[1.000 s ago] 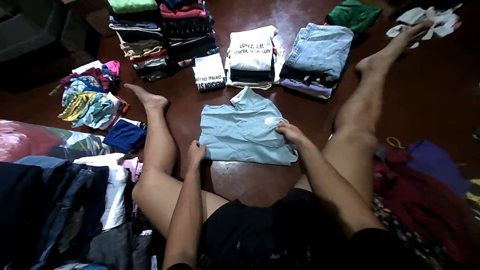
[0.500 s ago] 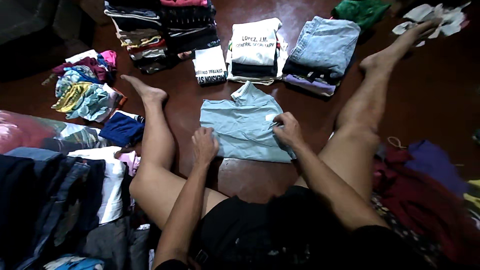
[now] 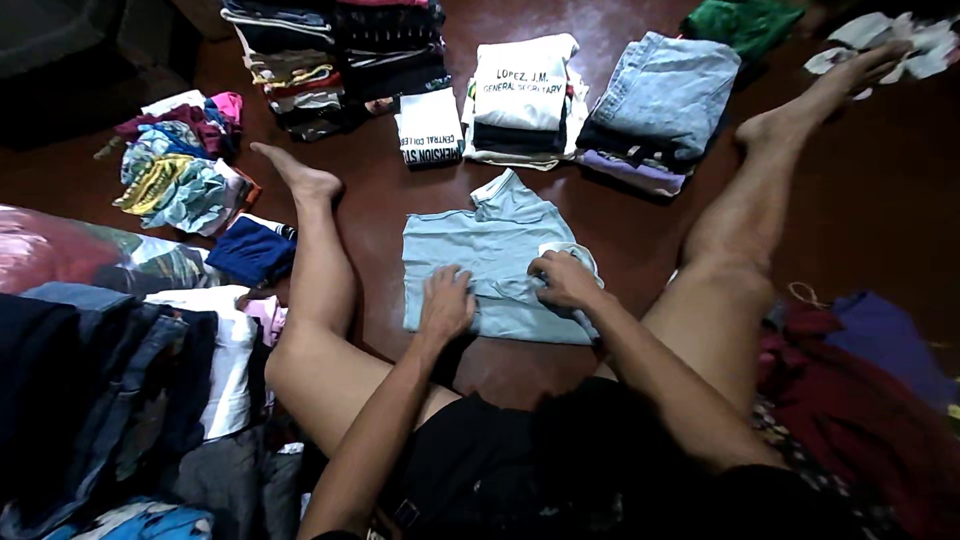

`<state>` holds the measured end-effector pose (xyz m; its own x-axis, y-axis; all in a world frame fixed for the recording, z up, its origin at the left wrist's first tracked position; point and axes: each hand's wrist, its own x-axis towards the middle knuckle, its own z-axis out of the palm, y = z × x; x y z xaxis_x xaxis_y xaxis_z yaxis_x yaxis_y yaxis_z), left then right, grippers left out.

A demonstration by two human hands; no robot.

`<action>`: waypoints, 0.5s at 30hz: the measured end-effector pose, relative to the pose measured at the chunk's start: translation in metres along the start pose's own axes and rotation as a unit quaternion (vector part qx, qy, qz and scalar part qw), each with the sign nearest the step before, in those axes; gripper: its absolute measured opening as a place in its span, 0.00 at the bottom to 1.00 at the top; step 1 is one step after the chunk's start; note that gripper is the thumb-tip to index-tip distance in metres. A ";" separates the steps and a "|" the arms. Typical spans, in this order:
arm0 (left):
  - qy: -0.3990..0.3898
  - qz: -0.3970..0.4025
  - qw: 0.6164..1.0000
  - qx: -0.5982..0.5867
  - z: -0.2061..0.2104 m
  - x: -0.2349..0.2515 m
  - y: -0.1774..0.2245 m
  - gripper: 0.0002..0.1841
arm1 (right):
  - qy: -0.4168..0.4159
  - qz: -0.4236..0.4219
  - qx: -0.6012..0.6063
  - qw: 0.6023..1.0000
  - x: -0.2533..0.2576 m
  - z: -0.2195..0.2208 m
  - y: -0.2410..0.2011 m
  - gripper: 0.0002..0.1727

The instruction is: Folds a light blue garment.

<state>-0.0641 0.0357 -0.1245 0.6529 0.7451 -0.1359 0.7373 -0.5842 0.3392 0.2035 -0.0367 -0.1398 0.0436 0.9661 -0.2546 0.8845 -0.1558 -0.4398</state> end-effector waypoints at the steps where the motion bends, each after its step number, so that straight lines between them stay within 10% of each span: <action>1: -0.003 0.044 0.999 -0.013 0.000 0.006 0.010 0.22 | 0.003 0.006 -0.011 1.000 -0.001 0.000 0.002 0.19; 10: -0.228 0.216 0.941 -0.124 0.010 0.085 0.047 0.17 | -0.040 -0.085 0.211 0.973 -0.015 -0.025 0.023 0.06; 15: -0.364 0.173 0.894 -0.195 -0.012 0.090 0.030 0.14 | -0.052 -0.091 0.386 0.917 -0.019 -0.031 0.032 0.05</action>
<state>0.0143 0.0891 -0.1153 0.8747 0.0522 -0.4818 0.4457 -0.4772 0.7574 0.2454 -0.0533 -0.1226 -0.1523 0.9719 -0.1796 0.2795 -0.1319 -0.9510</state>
